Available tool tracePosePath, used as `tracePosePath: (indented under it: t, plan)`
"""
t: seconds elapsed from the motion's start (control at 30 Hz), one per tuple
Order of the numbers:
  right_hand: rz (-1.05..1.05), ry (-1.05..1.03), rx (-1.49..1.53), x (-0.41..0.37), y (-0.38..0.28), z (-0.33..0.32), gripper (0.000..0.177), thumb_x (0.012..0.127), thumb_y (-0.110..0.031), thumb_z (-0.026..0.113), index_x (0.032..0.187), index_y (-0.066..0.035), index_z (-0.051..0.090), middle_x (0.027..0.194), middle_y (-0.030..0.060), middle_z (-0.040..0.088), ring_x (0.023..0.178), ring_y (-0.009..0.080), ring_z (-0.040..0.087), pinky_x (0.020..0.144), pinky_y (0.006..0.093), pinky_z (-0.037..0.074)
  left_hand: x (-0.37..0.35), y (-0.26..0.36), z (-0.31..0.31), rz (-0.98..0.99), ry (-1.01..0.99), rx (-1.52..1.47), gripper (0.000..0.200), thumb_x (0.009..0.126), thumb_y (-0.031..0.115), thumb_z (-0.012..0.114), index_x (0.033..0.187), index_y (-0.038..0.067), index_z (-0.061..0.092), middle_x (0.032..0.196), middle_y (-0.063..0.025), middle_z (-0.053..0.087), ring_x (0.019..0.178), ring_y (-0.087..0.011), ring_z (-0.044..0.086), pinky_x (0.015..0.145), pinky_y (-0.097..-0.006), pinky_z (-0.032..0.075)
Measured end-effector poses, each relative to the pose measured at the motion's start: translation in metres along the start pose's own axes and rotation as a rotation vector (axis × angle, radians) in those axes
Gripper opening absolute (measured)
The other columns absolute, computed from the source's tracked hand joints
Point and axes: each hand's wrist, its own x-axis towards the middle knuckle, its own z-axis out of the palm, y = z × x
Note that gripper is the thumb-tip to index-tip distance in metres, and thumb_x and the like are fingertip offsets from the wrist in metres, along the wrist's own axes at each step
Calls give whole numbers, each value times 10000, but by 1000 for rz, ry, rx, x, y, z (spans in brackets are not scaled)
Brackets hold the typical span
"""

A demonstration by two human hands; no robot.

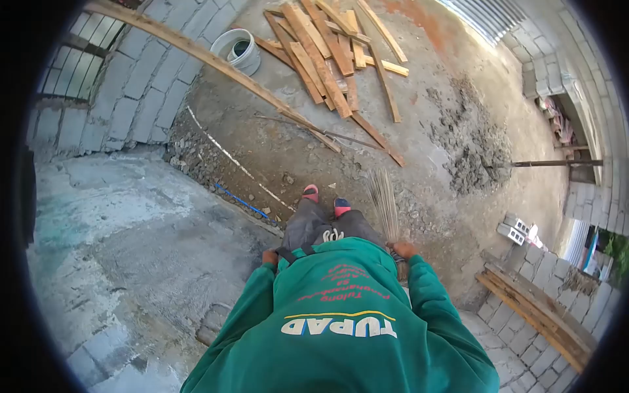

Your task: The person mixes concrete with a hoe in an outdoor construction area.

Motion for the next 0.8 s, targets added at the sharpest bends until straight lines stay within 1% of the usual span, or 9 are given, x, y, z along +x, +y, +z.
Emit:
tracePosePath:
  t: [0.1, 0.13, 0.2, 0.23, 0.37, 0.5, 0.57, 0.73, 0.8]
  plan:
    - [18, 178, 159, -32, 20, 36, 634, 805, -530, 611, 1159, -6, 662, 1202, 237, 636, 1169, 346, 586, 988, 405, 431, 53, 26, -66, -20, -78, -31, 329, 824, 310, 650, 946, 11, 719, 964, -146, 723, 849, -330, 695, 798, -435, 532]
    - [-45, 224, 198, -45, 24, 45, 619, 800, -525, 615, 1135, -7, 671, 1167, 245, 646, 1146, 347, 599, 963, 407, 450, 83, 23, -91, 233, -142, 234, 271, 838, 243, 642, 974, 17, 705, 926, -142, 721, 807, -315, 698, 749, -426, 547]
    - [-78, 286, 271, -65, 37, 61, 603, 796, -520, 618, 1111, -9, 680, 1133, 253, 656, 1123, 348, 612, 939, 410, 469, 113, 52, -122, 209, -123, -53, 184, 870, 125, 601, 1011, 27, 668, 844, -139, 703, 708, -282, 689, 616, -403, 558]
    - [-68, 282, 338, -75, 47, 71, 562, 793, -486, 635, 1073, -2, 683, 1107, 254, 658, 1097, 375, 612, 912, 431, 481, 112, 78, -137, -93, -44, -591, 158, 888, 74, 568, 1020, 30, 645, 801, -139, 687, 651, -265, 677, 533, -388, 554]
    - [-51, 139, 304, -30, 133, 168, 556, 801, -508, 606, 1062, -25, 695, 1078, 242, 668, 1087, 400, 608, 898, 456, 482, 128, 159, -178, -56, -110, -494, 171, 916, 7, 479, 1029, 39, 603, 740, -121, 649, 548, -218, 632, 417, -352, 517]
    - [154, 86, 467, -63, 138, 150, 558, 825, -523, 561, 1113, -63, 690, 1151, 229, 650, 1121, 383, 598, 929, 445, 473, 97, 251, -154, 34, -136, -377, 142, 923, 87, 527, 950, 27, 653, 663, -76, 630, 489, -173, 580, 421, -314, 480]
    - [-62, 89, 327, -58, 162, 151, 521, 872, -497, 491, 1066, -63, 703, 1150, 226, 646, 1062, 375, 624, 913, 451, 473, 77, 285, -121, 96, -124, -255, 169, 923, 160, 575, 924, 21, 671, 663, -72, 639, 500, -163, 577, 437, -302, 471]
    - [-77, 62, 409, -13, 246, 126, 518, 857, -495, 516, 1097, -74, 702, 1198, 198, 637, 1114, 369, 605, 937, 440, 475, 2, 374, -6, -1, -249, -178, 244, 921, 257, 621, 918, 26, 700, 659, -65, 635, 552, -183, 607, 427, -332, 472]
    - [-118, 43, 358, -13, 271, 107, 516, 842, -493, 546, 1120, -87, 701, 1241, 168, 629, 1149, 366, 590, 949, 431, 478, -24, 410, 31, 220, -216, 148, 284, 903, 282, 632, 945, 12, 712, 714, -108, 678, 642, -234, 655, 496, -382, 502]
